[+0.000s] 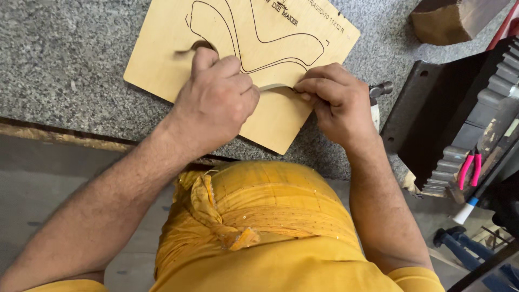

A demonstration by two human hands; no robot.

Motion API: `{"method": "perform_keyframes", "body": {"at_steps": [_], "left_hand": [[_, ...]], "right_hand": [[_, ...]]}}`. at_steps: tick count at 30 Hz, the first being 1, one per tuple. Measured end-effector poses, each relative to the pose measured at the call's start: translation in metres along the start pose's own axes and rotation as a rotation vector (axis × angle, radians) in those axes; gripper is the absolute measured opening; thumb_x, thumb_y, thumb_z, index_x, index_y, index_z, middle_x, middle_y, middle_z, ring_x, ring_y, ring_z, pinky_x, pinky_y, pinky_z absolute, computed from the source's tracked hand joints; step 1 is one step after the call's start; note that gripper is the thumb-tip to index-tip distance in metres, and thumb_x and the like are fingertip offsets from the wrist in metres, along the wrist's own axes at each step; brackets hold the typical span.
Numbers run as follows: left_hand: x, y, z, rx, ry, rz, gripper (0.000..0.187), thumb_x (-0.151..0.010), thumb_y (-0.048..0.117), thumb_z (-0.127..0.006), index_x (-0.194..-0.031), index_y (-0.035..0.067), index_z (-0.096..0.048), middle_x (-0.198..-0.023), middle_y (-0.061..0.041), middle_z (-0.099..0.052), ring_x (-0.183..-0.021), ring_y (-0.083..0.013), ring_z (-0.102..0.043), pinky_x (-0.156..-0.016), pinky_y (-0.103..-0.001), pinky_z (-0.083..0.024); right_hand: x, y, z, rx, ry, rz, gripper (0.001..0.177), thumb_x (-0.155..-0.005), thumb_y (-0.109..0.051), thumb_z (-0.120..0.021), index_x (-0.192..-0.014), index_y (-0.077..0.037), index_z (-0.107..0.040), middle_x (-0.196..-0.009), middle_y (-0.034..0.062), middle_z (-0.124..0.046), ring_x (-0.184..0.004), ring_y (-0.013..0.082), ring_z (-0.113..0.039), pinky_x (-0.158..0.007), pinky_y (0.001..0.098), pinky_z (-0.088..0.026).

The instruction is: The person bends a flat metal strip into a curved shape using a manual bending machine and a wooden template. They repeatedly clamp the metal, bend it, and check the curvature against the template, using a hammer to refine the shape.

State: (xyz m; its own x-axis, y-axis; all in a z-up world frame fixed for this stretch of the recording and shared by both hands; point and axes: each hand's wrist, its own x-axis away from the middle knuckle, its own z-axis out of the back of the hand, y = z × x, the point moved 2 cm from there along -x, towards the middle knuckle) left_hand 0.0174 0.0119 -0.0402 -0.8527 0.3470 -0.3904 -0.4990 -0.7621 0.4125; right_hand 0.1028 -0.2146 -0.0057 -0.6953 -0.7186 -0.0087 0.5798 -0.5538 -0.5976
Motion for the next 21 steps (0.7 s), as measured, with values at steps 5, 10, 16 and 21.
{"method": "perform_keyframes", "body": {"at_steps": [5,10,16,21], "left_hand": [[0.003,0.005,-0.001,0.023,-0.016,0.012,0.012,-0.092,0.011,-0.064,-0.081,0.009,-0.068,-0.077,0.001,-0.058,-0.089,-0.0195,-0.056,-0.089,-0.044,-0.038],[0.005,0.005,-0.005,-0.007,-0.014,0.021,0.010,-0.088,0.009,-0.064,-0.079,0.010,-0.069,-0.075,0.001,-0.059,-0.089,-0.0184,-0.056,-0.092,-0.045,-0.039],[0.002,0.006,-0.006,-0.002,-0.059,0.025,0.014,-0.093,0.008,-0.066,-0.080,0.009,-0.070,-0.075,0.001,-0.059,-0.089,-0.0182,-0.056,-0.091,-0.043,-0.039],[0.000,0.005,-0.004,0.029,-0.068,0.028,0.012,-0.090,0.008,-0.065,-0.080,0.009,-0.071,-0.077,0.001,-0.061,-0.091,-0.0195,-0.057,-0.092,-0.045,-0.039]], "right_hand": [[-0.001,0.004,-0.003,-0.015,0.005,-0.004,0.016,-0.090,0.004,-0.080,-0.103,-0.005,-0.075,-0.110,0.0077,-0.072,-0.099,0.0224,-0.072,-0.081,0.0314,-0.061],[0.000,0.008,-0.003,-0.016,-0.008,0.000,0.017,-0.089,0.006,-0.080,-0.103,-0.004,-0.076,-0.110,0.0081,-0.073,-0.099,0.0218,-0.073,-0.082,0.0307,-0.062],[0.002,0.013,-0.005,-0.020,-0.002,-0.008,0.018,-0.090,0.010,-0.077,-0.102,-0.005,-0.077,-0.110,0.0079,-0.072,-0.101,0.0196,-0.074,-0.083,0.0281,-0.064],[-0.004,0.006,-0.004,-0.034,-0.016,-0.012,0.019,-0.089,0.010,-0.077,-0.102,-0.004,-0.077,-0.111,0.0082,-0.072,-0.101,0.0198,-0.073,-0.084,0.0286,-0.064]]}}
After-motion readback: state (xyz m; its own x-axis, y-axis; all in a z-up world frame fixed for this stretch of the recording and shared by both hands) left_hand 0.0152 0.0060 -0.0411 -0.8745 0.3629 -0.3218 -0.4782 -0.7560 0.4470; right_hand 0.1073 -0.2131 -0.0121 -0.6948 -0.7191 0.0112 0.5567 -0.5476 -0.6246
